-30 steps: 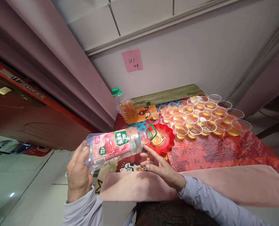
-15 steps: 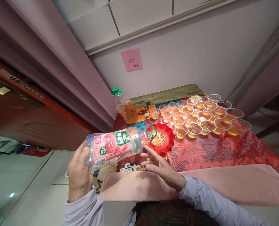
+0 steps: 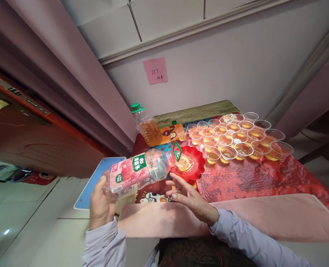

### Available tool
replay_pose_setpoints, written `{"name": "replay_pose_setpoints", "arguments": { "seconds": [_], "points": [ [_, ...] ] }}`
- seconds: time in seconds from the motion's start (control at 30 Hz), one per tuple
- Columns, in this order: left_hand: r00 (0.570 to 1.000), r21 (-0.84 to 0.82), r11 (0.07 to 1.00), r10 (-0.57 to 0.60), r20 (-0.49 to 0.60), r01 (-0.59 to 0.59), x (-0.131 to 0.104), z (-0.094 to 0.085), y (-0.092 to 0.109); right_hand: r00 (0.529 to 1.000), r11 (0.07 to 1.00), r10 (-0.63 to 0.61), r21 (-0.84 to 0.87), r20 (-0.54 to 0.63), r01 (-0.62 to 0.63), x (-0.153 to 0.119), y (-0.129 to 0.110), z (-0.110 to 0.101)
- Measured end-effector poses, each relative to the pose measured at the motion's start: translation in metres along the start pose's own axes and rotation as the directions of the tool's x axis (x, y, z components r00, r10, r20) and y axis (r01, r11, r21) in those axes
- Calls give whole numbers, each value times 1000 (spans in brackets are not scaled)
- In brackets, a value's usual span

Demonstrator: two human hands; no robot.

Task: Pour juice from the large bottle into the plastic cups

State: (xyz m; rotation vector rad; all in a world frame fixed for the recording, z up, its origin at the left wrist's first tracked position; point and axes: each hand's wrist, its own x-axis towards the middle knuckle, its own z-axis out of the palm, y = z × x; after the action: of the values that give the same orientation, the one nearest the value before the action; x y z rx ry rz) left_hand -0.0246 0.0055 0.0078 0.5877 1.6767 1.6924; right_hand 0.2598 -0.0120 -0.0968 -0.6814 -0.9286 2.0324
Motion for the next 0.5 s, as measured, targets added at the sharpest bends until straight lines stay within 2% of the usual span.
{"name": "replay_pose_setpoints", "arguments": {
  "seconds": [0.13,0.17,0.23,0.33,0.4,0.5],
  "points": [
    [990,-181,974,-125,62,134,5,-6,-33,1000,999,-11,-50,-8,10,6,-1,1],
    [980,-206,960,-171,105,190,4,-7,-44,999,997,-28,-78,-20,26,10,-2,2],
    [932,-235,916,-267,246,324,2,-8,-67,995,987,-77,-146,-58,68,21,-6,7],
    [867,-286,832,-388,313,476,-6,-7,-96,984,967,-169,-201,-62,154,42,-12,18],
    [834,-271,808,-419,360,523,-11,-5,-109,974,956,-227,-195,-10,220,55,-13,26],
    [823,-198,846,-383,419,495,-15,-3,-117,952,924,-304,-232,41,305,68,-13,37]
  ]
}}
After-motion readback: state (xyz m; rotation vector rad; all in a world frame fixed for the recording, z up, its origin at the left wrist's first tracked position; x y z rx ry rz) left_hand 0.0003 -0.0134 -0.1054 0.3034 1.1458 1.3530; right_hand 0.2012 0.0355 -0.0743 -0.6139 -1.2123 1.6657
